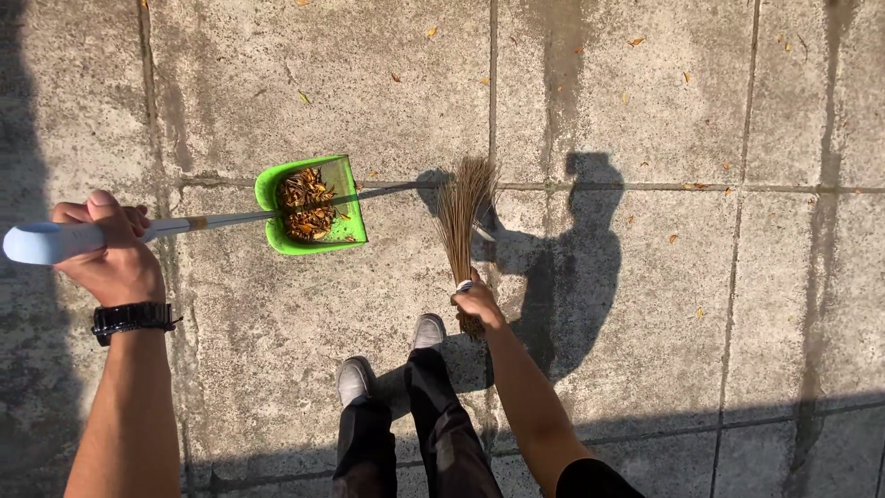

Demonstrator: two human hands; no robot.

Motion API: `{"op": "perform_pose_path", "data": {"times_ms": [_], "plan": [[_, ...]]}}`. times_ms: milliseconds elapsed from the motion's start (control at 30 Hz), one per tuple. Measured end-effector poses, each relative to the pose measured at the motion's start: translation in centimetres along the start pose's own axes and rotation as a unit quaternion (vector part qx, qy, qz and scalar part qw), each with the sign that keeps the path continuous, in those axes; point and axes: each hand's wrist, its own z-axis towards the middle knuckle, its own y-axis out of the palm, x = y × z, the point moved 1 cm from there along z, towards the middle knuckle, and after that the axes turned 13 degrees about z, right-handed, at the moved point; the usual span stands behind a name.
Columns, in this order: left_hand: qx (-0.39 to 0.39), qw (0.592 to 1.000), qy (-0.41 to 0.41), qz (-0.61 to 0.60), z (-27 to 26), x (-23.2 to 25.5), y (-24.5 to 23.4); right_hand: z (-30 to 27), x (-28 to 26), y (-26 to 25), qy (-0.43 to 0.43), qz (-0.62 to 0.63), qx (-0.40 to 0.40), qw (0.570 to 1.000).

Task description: Sweep dry leaves and debris into a dustpan using a stick broom.

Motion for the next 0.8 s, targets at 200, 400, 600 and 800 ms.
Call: {"op": "perform_pose_path", "data": {"times_ms": [200, 400, 600, 800], "plan": [[-0.043, 0.998, 0.022, -0.046, 0.7, 1.8, -0.6, -4.0, 3.9, 15.5, 0.133, -0.432, 0.244, 0.858], [-0.139, 0.990, 0.005, 0.025, 0.1, 0.7, -5.4, -18.5, 9.6, 8.2, 0.130, -0.440, 0.420, 0.783], [-0.164, 0.985, 0.047, -0.010, -3.0, 0.7, -7.4, -23.0, 16.0, -6.7, 0.108, -0.358, 0.595, 0.711], [-0.180, 0.982, 0.047, -0.006, -5.8, -0.4, -7.6, -18.0, 25.5, 3.2, 0.151, -0.499, 0.440, 0.731]]}}
